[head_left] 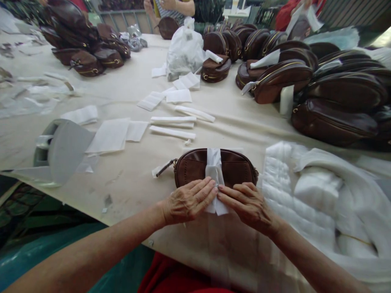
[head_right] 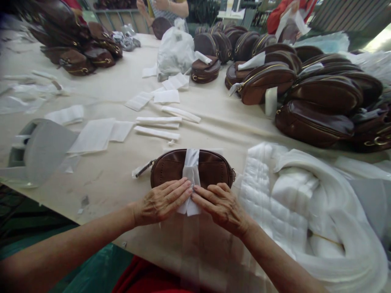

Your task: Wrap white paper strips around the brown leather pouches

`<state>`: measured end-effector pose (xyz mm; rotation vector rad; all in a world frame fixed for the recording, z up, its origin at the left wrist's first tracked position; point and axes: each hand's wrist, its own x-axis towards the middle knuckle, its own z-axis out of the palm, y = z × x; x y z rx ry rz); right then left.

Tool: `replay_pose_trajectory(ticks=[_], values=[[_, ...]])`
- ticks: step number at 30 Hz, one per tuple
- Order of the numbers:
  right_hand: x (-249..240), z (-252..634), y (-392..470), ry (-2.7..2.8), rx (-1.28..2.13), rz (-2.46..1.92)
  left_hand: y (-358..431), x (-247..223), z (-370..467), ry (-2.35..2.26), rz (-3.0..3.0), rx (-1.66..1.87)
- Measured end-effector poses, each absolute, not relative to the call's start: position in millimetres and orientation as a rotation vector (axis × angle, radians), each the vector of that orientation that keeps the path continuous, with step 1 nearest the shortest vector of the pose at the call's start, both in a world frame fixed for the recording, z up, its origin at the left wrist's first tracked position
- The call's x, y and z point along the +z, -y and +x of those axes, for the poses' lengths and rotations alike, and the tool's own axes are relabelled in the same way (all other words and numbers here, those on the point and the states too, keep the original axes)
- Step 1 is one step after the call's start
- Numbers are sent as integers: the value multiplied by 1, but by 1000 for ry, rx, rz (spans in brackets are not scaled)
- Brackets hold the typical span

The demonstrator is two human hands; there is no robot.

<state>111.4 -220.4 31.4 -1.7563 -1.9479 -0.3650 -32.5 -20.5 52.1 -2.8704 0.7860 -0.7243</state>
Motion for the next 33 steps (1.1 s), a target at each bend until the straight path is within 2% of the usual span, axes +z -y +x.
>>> replay_pose_trajectory(ticks=[8, 17, 23, 33], values=[[25, 107, 218, 1886, -372, -1760, 22, 42, -34, -847, -2872, -774], [22, 105, 217, 1865, -392, -1744, 24, 58, -39, -775, -3250, -482], [21, 102, 217, 1847, -431, -1749, 39, 46, -30, -431, -3252, -910], [35, 88, 226, 1820, -407, -1850, 42, 37, -30, -491, -3018, -1053]])
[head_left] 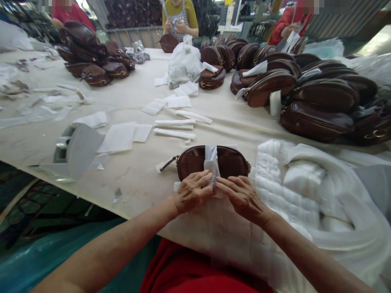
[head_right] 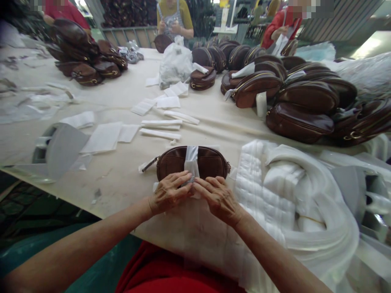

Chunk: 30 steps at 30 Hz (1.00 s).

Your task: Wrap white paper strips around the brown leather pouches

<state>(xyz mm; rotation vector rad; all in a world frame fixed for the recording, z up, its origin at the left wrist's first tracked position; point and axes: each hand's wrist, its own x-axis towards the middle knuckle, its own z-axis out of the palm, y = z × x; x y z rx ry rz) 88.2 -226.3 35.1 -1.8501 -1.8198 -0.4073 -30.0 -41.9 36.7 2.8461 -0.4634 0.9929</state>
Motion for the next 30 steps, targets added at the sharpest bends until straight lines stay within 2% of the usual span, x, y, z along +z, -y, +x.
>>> replay_pose_trajectory(ticks=[4, 7, 9, 14, 23, 30], values=[[40, 57, 252, 1752, -222, -1915, 41, 34, -31, 469, 2837, 985], [32, 32, 264, 1621, 17, -1948, 41, 33, -31, 478, 2826, 988], [24, 21, 264, 1526, 57, -1953, 41, 33, -32, 478, 2829, 989], [24, 14, 254, 1485, -57, -1801, 41, 33, -32, 470, 2836, 972], [68, 13, 259, 1699, -144, -1622, 41, 31, -32, 485, 2797, 1000], [110, 51, 229, 1875, -293, -1596, 39, 31, -32, 557, 2829, 950]])
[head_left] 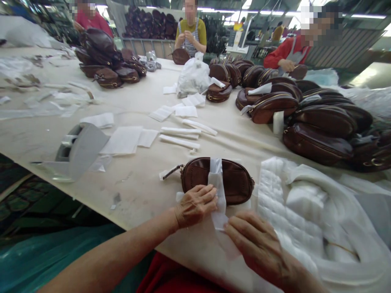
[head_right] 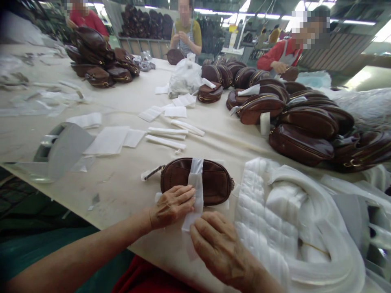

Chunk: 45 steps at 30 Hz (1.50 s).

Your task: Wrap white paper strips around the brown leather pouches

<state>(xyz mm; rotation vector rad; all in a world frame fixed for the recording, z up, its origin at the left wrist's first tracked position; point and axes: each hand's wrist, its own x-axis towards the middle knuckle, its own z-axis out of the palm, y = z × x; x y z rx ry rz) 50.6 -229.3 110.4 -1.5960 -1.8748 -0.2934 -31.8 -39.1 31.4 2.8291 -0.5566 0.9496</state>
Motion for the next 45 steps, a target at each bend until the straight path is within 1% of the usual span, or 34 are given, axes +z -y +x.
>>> replay_pose_trajectory(ticks=[5, 13, 21, 24, 26, 30, 33, 38, 45], values=[[115, 93, 188, 1850, -336, -1511, 35, 29, -36, 571, 2833, 742], [76, 136, 140, 1695, -243, -1700, 31, 30, -36, 570, 2785, 574], [45, 147, 133, 1428, -101, -1906, 33, 25, -37, 516, 2753, 622], [41, 146, 132, 1392, -85, -1917, 38, 40, -32, 411, 2661, 682], [38, 145, 132, 1375, -95, -1912, 42, 54, -25, 290, 2645, 661], [34, 145, 133, 1371, -114, -1904, 51, 68, -4, 41, 2826, 626], [33, 145, 134, 1359, -91, -1913, 53, 58, 7, 43, 3015, 668], [37, 146, 130, 1264, -35, -2005, 52, 38, 6, 74, 3112, 579], [40, 144, 123, 1133, -12, -2114, 51, 41, 5, 97, 3117, 501]])
